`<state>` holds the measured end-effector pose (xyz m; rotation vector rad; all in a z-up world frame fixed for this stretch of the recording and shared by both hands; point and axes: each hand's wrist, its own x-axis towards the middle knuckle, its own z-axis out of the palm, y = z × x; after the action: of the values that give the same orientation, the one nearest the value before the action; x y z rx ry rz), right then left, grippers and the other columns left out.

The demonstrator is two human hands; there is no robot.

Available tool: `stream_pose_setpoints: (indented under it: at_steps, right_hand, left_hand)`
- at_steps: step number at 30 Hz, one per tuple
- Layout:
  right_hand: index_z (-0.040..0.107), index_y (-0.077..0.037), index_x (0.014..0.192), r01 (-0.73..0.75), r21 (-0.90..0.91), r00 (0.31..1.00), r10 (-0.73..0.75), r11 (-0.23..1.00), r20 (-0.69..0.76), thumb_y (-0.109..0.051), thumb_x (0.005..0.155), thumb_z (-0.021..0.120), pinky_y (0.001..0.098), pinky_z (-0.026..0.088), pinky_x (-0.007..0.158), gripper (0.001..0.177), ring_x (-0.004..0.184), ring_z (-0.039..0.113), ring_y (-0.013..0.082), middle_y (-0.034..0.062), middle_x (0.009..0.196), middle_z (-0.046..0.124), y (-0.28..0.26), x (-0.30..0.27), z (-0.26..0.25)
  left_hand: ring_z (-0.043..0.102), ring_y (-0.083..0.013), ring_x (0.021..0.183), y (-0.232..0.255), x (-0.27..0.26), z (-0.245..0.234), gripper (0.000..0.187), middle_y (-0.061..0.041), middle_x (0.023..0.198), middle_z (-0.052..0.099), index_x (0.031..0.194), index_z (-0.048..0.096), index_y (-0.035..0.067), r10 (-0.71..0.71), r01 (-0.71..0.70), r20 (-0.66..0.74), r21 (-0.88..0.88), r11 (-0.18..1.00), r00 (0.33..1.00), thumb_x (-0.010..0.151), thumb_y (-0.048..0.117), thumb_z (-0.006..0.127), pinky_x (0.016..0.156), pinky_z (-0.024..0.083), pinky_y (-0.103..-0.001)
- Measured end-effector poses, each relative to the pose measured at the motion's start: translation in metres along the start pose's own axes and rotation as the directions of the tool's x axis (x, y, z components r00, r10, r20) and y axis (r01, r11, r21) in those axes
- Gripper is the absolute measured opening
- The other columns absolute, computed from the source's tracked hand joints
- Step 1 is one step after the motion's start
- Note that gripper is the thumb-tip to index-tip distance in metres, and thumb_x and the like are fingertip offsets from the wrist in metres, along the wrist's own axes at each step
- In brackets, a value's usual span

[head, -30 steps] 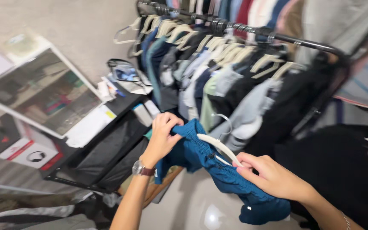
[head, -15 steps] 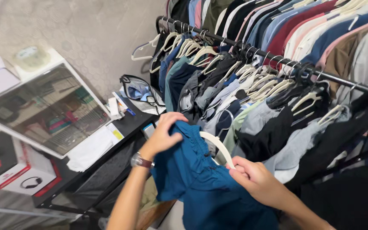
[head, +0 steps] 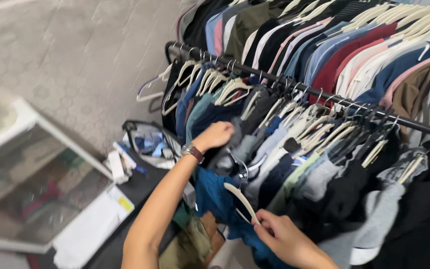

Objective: The person removes several garments from a clothing rack, places them on a chair, and then rehangs them on the rack. The person also picks up a pile of clothes from a storage bag and places them on the chair.

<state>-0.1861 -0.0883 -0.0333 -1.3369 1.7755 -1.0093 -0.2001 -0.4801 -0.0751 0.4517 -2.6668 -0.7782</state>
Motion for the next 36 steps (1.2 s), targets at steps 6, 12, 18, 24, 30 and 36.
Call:
stream_pose_setpoints:
  at_steps: [6,12,18,24,30,36]
  right_hand:
    - [0.066,-0.006,0.098,-0.224,0.020,0.944,0.222,0.974,-0.242,-0.020,0.094,0.064,0.0355,0.042,0.050,0.015,0.049,0.056,0.0175,0.0142,0.059,0.067,-0.014,0.070,0.043]
    - [0.065,-0.004,0.099,-0.220,0.060,0.837,0.220,0.974,-0.501,-0.015,0.090,0.062,0.0332,0.043,0.048,0.015,0.047,0.057,0.0131,0.0105,0.058,0.067,-0.012,0.149,0.067]
    - [0.065,-0.005,0.101,-0.185,0.272,0.754,0.314,0.944,-0.576,-0.019,0.093,0.063,0.0319,0.037,0.047,0.016,0.052,0.048,0.0092,0.0014,0.059,0.060,-0.008,0.187,0.074]
    - [0.066,-0.003,0.098,-0.256,0.082,0.633,0.231,0.963,-0.739,-0.026,0.096,0.062,0.0347,0.045,0.051,0.023,0.051,0.056,0.0153,0.0083,0.057,0.061,-0.033,0.218,0.040]
    - [0.068,0.000,0.095,-0.186,0.061,0.637,0.168,0.981,-0.752,-0.027,0.093,0.065,0.0370,0.053,0.059,0.027,0.062,0.067,0.0224,0.0141,0.069,0.072,-0.056,0.284,-0.005]
    - [0.065,0.000,0.094,-0.287,-0.005,0.571,0.167,0.958,-0.804,-0.024,0.087,0.064,0.0422,0.055,0.066,0.025,0.069,0.073,0.0307,0.0183,0.073,0.072,-0.071,0.277,-0.017]
  left_hand:
    - [0.078,-0.0158,0.078,-0.005,0.045,-0.013,0.030,-0.012,0.087,0.078,0.096,0.072,-0.003,0.231,-0.077,0.556,-0.285,0.955,0.798,0.094,0.022,0.055,0.073,0.057,-0.033]
    - [0.071,-0.0145,0.068,0.017,0.076,-0.024,0.023,-0.007,0.074,0.076,0.089,0.078,0.004,0.411,-0.360,0.655,-0.221,0.907,0.634,0.088,0.025,0.070,0.066,0.055,-0.030]
    - [0.073,-0.0141,0.065,0.027,0.081,-0.041,0.023,-0.006,0.074,0.078,0.086,0.081,0.008,0.593,-0.519,0.511,-0.298,0.801,0.622,0.078,0.030,0.080,0.063,0.055,-0.030]
    - [0.061,-0.0329,0.096,-0.012,0.083,-0.097,0.017,-0.011,0.090,0.068,0.079,0.078,0.014,0.415,-0.409,-0.205,0.073,0.910,0.886,0.066,0.021,0.085,0.084,0.048,-0.044]
    - [0.054,-0.0401,0.115,-0.077,0.099,-0.056,0.033,-0.020,0.121,0.056,0.098,0.075,0.013,0.370,-0.354,-0.269,0.106,0.929,0.889,0.072,-0.005,0.065,0.100,0.046,-0.045]
    - [0.060,-0.0437,0.110,-0.104,0.116,-0.037,0.036,-0.023,0.122,0.058,0.114,0.068,0.000,0.343,-0.370,-0.243,-0.075,0.926,0.907,0.083,-0.013,0.053,0.095,0.050,-0.046]
